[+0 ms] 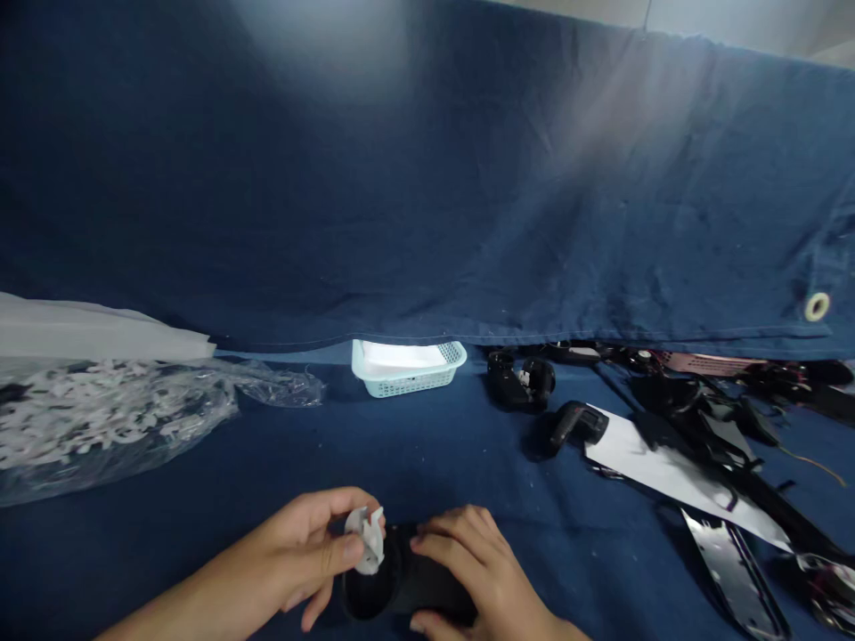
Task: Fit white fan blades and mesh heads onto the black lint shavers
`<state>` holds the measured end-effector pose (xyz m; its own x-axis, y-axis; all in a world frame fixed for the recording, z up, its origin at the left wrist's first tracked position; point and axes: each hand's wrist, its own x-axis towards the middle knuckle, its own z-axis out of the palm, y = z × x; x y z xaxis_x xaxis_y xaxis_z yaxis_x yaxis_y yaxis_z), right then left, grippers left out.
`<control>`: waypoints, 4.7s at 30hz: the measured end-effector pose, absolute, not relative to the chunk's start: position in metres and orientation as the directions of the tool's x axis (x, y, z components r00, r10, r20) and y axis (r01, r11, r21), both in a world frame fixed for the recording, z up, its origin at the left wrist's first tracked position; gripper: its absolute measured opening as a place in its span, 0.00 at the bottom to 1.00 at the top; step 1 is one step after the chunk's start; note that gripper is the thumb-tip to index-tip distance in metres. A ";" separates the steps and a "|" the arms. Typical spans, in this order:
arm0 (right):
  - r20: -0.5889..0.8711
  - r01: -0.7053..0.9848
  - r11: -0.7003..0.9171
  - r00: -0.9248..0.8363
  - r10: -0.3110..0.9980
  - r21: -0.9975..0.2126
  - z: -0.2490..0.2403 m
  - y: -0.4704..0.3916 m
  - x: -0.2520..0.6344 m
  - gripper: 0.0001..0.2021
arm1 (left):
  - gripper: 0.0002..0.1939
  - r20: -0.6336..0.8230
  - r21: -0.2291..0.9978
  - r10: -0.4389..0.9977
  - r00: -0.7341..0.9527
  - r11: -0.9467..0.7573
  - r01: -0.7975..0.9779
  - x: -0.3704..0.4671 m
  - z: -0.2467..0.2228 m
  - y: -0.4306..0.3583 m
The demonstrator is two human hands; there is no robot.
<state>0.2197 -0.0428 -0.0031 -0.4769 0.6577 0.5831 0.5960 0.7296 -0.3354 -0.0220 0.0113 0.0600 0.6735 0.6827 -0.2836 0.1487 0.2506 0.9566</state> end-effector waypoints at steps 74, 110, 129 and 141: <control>0.480 0.623 0.709 -0.536 0.695 -0.331 0.000 -0.054 0.219 0.17 | 0.09 -0.088 0.575 0.613 0.785 -0.612 0.543 -0.028 0.091 0.006; 0.498 0.634 0.727 -0.557 0.665 -0.261 -0.003 -0.055 0.219 0.22 | 0.12 0.090 0.451 0.649 0.755 -0.703 0.550 -0.031 0.072 0.002; 0.555 0.600 0.776 -0.586 0.590 -0.192 -0.007 -0.052 0.222 0.19 | 0.09 0.109 0.241 0.744 0.659 -0.663 0.709 -0.026 0.072 -0.016; 0.596 0.557 0.806 -0.583 0.551 -0.201 -0.004 -0.054 0.221 0.17 | 0.18 0.115 0.077 0.680 0.724 -0.732 0.676 -0.023 0.066 -0.025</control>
